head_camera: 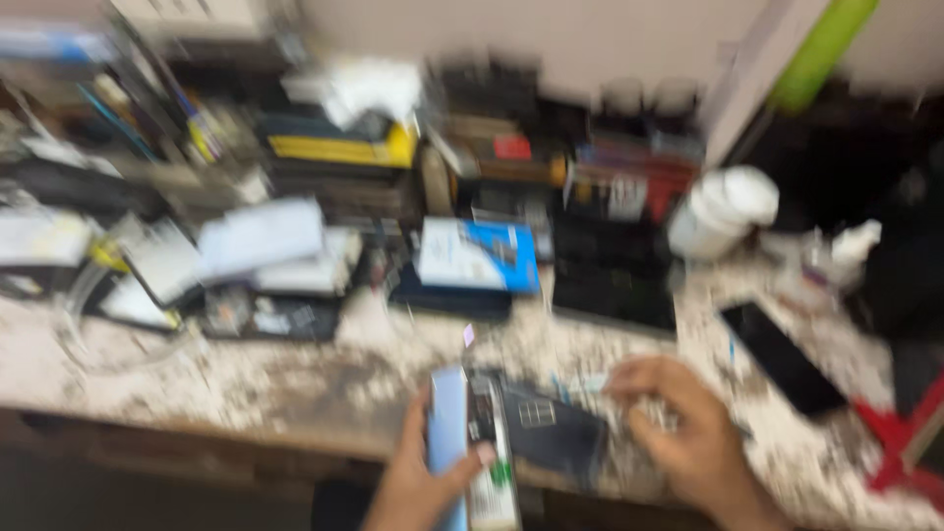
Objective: The person uses a screwdriver to fasten screws on the internal frame of a disassembled smartphone. They then attach the screen assembly and the back cover, aligning and snapping the parts into place. Finally, they use a metal prying tool to press along the edges to secure the casing.
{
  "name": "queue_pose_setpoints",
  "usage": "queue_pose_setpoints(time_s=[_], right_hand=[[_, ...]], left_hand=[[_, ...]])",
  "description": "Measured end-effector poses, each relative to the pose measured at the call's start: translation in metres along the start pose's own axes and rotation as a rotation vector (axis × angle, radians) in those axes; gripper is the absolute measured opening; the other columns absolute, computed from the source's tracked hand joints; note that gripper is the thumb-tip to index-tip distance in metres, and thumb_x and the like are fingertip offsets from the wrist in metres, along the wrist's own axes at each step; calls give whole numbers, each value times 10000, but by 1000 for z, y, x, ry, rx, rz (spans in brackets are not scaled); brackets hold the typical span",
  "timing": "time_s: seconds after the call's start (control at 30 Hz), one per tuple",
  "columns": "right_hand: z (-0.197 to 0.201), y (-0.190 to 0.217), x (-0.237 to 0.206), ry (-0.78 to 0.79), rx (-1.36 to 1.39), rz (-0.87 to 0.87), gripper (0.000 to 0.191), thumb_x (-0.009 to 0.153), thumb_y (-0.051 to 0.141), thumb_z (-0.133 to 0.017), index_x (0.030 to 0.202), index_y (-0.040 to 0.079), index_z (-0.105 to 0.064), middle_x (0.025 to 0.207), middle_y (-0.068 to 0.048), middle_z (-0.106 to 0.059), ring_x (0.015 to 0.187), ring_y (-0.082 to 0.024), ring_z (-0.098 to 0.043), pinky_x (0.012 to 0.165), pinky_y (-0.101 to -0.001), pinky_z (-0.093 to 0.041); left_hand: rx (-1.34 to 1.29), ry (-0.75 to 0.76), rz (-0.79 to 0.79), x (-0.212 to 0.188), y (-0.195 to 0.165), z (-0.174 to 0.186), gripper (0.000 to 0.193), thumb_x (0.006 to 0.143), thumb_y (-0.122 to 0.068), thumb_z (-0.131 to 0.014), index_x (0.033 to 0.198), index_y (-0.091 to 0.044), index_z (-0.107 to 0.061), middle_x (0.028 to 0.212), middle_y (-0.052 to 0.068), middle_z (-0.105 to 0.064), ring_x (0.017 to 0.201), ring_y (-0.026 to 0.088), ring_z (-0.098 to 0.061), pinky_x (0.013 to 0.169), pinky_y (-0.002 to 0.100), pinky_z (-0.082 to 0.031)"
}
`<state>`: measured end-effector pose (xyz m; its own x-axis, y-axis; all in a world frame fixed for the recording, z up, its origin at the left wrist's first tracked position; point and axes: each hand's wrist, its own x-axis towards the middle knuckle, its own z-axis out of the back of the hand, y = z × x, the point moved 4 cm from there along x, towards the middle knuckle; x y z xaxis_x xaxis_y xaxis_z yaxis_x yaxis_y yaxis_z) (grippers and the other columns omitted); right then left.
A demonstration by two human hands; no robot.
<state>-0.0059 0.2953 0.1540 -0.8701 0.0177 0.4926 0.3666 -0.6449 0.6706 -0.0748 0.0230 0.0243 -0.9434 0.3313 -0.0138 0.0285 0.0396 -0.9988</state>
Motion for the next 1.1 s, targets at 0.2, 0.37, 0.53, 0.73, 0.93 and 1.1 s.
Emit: queue_pose_setpoints(time_s=[0.2,0.37,0.53,0.73,0.93,1.1], right_hand=[[4,-11,-37,-255,-115,-104,103,913,-9,-726,1006,7,-684,1156,-109,-665,1069,-191,-668,942,-301,-552],[-4,-10,-42,-168,-330,-101,103,884,-5,-755,970,11,-700,1116,-117,-680,1018,-211,-692,891,-312,-558],[-14,-15,-41,-47,-420,-110,117,873,8,-754,969,9,-687,1104,-121,-679,962,-222,-700,799,-313,-584],[-21,-7,-34,8,-448,-101,135,873,-3,-730,1006,10,-714,1147,-131,-688,1020,-244,-700,822,-348,-589],[-18,11,-49,-161,-285,-2,138,949,-4,-697,1086,5,-684,1205,-160,-676,1097,-246,-700,899,-350,-605],[-45,38,-74,-207,237,-7,236,1043,71,-678,1266,38,-608,1278,-176,-630,1165,-238,-677,988,-344,-607]], left_hand=[[-454,17,37,-30,-56,-1,904,816,-40,-696,1589,-26,-228,1422,182,-513,1287,246,-542,1074,400,-453],[-547,25,6,-25,-77,1,876,850,-75,-677,1599,-10,-227,1397,208,-533,1289,267,-553,1091,427,-458],[-611,-25,-4,-28,-74,2,917,842,-122,-695,1610,-32,-203,1430,187,-520,1311,262,-540,1114,423,-441],[-645,-30,11,-25,-76,1,952,832,-154,-712,1618,-46,-186,1414,199,-527,1305,276,-548,1114,437,-458],[-657,-47,8,-26,-79,-3,1002,837,-162,-726,1636,-64,-128,1432,192,-502,1320,272,-538,1126,440,-456],[-692,-69,-14,-27,-81,-8,1000,850,-126,-717,1642,-72,-108,1437,177,-500,1307,259,-547,1117,433,-462]])
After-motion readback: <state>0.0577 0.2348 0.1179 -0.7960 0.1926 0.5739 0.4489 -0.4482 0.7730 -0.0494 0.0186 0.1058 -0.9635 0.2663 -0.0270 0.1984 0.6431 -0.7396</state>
